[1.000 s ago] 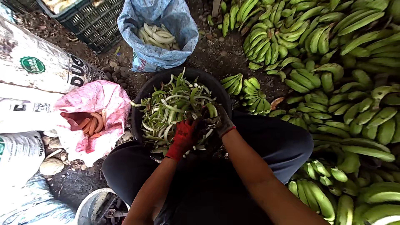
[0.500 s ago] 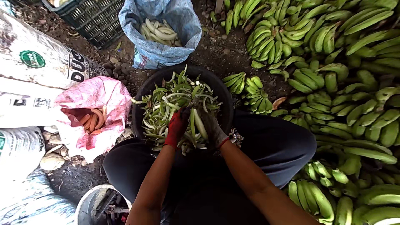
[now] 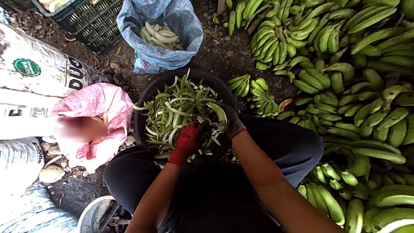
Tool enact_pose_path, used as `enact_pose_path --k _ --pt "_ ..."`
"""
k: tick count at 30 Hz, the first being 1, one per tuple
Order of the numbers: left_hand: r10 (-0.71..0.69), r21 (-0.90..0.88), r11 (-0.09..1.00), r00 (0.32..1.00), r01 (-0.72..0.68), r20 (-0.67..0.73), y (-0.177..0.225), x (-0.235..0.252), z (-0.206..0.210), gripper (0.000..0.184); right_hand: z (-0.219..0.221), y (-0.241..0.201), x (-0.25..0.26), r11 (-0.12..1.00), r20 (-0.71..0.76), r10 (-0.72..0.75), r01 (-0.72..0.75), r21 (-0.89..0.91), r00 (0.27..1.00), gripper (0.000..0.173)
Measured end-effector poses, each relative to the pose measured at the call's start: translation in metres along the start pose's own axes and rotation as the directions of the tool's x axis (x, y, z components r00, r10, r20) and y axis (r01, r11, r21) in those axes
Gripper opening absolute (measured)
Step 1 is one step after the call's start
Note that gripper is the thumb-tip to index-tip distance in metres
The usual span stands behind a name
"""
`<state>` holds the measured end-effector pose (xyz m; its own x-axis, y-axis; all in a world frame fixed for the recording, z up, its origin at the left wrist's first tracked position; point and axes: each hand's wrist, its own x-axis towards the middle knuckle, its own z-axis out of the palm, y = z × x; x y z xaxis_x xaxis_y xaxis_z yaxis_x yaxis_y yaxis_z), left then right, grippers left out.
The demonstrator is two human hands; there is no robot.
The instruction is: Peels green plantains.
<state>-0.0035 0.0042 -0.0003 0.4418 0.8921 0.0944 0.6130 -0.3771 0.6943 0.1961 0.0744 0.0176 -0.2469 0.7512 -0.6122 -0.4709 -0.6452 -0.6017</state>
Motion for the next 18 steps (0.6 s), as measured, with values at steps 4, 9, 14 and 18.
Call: enact_pose_path --k 4,9,14,18 --pt "-0.051 0.032 0.998 0.999 0.05 0.017 0.002 0.003 -0.004 0.048 0.012 0.01 -0.016 0.992 -0.06 -0.005 -0.002 -0.122 0.998 0.04" --pt "-0.37 0.003 0.928 0.924 0.372 -0.096 0.002 0.012 0.001 0.045 0.024 0.04 -0.027 0.969 -0.097 -0.129 0.105 -0.223 0.987 0.034" --pt "-0.603 -0.327 0.771 0.792 0.546 -0.1 -0.01 0.009 -0.007 0.055 0.015 0.056 -0.022 0.959 0.033 -0.139 0.143 -0.244 0.99 0.041" --pt "-0.632 -0.476 0.708 0.769 0.522 -0.095 -0.018 0.001 -0.011 0.053 -0.006 0.054 -0.014 0.959 -0.146 -0.035 -0.008 -0.285 0.989 0.043"
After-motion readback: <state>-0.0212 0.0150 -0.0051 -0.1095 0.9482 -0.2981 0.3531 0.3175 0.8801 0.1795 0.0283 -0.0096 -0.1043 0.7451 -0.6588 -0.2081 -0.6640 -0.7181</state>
